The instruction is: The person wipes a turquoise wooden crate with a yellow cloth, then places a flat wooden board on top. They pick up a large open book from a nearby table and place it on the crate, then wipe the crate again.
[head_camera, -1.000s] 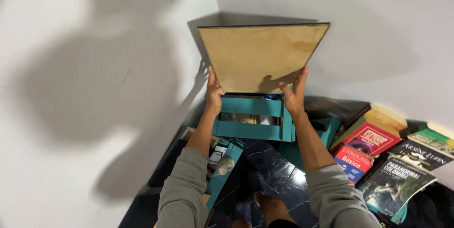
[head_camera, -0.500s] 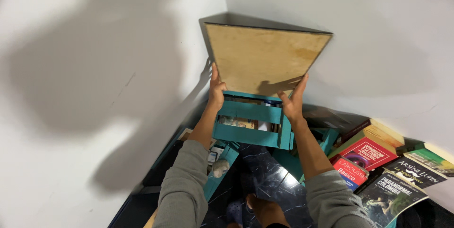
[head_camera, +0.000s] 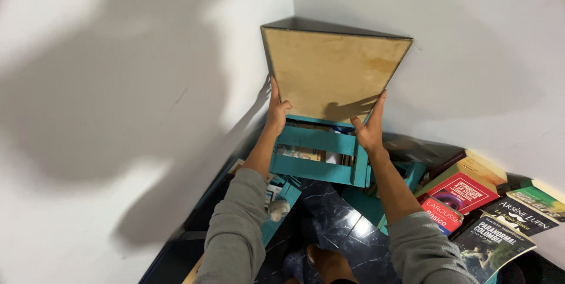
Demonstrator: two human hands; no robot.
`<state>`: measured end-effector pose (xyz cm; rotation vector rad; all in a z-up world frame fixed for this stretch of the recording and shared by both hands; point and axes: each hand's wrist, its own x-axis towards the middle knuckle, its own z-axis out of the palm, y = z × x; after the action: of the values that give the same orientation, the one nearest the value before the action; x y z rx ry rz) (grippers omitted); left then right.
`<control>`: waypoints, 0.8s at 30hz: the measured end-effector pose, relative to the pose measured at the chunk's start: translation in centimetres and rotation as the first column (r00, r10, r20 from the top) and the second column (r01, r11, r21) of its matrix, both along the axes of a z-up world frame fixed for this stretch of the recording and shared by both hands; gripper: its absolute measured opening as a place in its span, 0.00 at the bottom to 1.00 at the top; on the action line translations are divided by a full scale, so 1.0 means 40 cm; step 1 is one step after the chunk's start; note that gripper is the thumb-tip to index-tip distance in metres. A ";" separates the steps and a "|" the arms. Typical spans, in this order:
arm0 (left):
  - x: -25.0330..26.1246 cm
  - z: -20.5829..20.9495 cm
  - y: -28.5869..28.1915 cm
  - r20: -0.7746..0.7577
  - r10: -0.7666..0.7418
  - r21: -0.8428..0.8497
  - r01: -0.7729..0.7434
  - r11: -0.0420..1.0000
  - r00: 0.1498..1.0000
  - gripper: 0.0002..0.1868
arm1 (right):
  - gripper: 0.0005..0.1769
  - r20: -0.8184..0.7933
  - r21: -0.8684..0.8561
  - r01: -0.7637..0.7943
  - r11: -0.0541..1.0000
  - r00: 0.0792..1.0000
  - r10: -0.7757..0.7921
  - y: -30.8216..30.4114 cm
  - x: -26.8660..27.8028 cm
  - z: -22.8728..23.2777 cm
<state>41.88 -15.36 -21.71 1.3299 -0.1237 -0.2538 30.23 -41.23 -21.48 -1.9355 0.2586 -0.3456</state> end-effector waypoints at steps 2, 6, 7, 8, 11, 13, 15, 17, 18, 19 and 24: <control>-0.004 -0.004 0.010 -0.002 -0.007 0.022 0.007 1.000 1.000 0.58 | 0.64 -0.030 -0.001 0.015 1.000 0.999 -0.015 0.011 -0.009 0.017; -0.003 -0.022 0.011 -0.042 0.012 0.104 -0.007 0.995 0.999 0.59 | 0.63 -0.101 0.040 0.042 0.998 0.994 -0.038 0.027 -0.030 0.054; -0.012 -0.011 0.016 -0.038 0.013 0.104 -0.009 0.995 0.999 0.59 | 0.63 -0.096 0.041 0.041 0.998 0.995 -0.037 0.032 -0.037 0.079; -0.019 0.002 0.021 -0.031 0.003 0.138 0.002 0.990 1.000 0.58 | 0.62 -0.147 0.037 0.049 0.998 0.988 -0.043 0.038 -0.044 0.106; -0.037 0.015 0.032 -0.009 -0.020 0.171 0.021 0.985 1.000 0.57 | 0.61 -0.230 0.036 0.077 0.996 0.971 -0.066 0.054 -0.078 0.179; -0.063 0.026 0.034 0.013 -0.028 0.170 0.026 0.985 1.000 0.56 | 0.61 -0.258 0.039 0.092 0.995 0.963 -0.079 0.066 -0.116 0.227; -0.072 0.061 0.034 0.115 -0.010 0.236 -0.018 0.972 0.993 0.55 | 0.61 -0.306 0.044 0.083 0.996 0.950 -0.066 0.078 -0.137 0.283; -0.122 0.151 0.057 0.168 -0.035 0.218 -0.003 0.976 0.985 0.54 | 0.61 -0.284 0.055 0.069 0.996 0.958 -0.050 0.092 -0.167 0.341; -0.146 0.199 0.071 0.213 -0.066 0.200 0.022 0.979 0.975 0.54 | 0.60 -0.269 0.062 0.061 0.996 0.962 -0.042 0.101 -0.178 0.374; -0.166 0.245 0.079 0.228 -0.051 0.200 0.004 0.980 0.972 0.54 | 0.60 -0.253 0.062 0.045 0.997 0.967 -0.028 0.104 -0.194 0.400; -0.362 0.480 0.164 0.326 -0.136 0.375 0.004 0.927 0.936 0.40 | 0.59 0.003 0.233 -0.165 0.958 0.986 0.169 0.188 -0.341 0.496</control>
<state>27.40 -8.79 -2.52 1.7421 -0.4419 -0.1014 16.59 -33.69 -1.62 -1.7153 0.1385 -0.1786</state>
